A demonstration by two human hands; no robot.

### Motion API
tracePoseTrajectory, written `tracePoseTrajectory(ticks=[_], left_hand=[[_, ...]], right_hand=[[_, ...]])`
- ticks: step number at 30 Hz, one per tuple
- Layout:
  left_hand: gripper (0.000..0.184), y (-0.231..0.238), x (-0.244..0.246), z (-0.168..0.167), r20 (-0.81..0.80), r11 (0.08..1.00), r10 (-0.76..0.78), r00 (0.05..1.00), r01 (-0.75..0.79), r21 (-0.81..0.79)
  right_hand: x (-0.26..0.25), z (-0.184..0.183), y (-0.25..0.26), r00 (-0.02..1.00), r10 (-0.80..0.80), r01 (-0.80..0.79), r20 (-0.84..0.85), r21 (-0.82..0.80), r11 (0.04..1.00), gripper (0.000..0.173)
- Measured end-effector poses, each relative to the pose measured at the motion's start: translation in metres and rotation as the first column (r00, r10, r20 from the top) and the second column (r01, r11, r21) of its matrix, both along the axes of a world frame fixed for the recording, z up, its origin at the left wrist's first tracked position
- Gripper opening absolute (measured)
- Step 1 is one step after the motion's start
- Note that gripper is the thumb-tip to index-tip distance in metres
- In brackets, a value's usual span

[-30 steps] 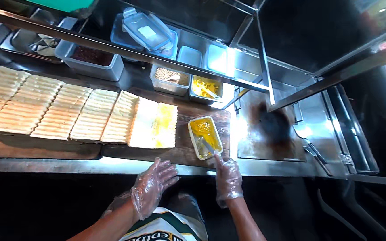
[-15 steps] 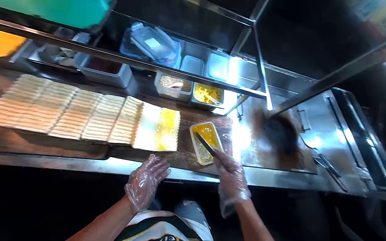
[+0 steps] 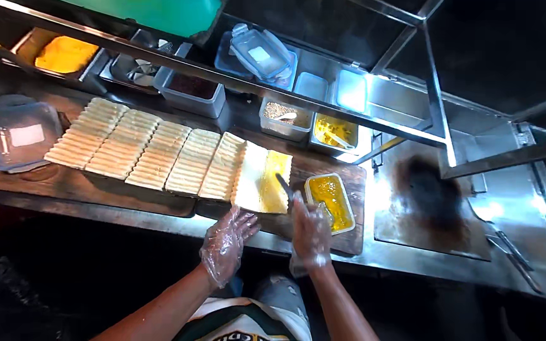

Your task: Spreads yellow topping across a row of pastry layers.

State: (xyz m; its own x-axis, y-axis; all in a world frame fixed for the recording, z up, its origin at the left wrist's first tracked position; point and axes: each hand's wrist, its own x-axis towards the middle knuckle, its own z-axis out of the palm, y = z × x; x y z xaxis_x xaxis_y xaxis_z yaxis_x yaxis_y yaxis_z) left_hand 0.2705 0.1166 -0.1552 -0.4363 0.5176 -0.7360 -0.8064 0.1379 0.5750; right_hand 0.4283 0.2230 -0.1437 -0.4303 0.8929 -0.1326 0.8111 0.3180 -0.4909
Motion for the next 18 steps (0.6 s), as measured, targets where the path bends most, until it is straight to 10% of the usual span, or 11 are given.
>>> tracePoseTrajectory(ticks=[6, 11, 18], left_hand=[[0.041, 0.011, -0.015, 0.007, -0.076, 0.998, -0.053, 0.996, 0.054, 0.017], [0.044, 0.019, -0.020, 0.002, -0.144, 0.992, -0.128, 0.981, 0.126, -0.022], [0.042, 0.013, -0.029, -0.001, -0.177, 0.971, -0.222, 0.959, 0.233, 0.044]], right_hand=[[0.011, -0.014, -0.058, 1.000, 0.024, -0.025, 0.010, 0.173, 0.985, 0.032], [-0.002, -0.001, -0.003, 0.994, -0.095, 0.098, 0.046, -0.059, 0.993, 0.037], [0.028, 0.004, -0.061, 0.995, -0.101, 0.091, 0.026, 0.263, 0.960, 0.026]])
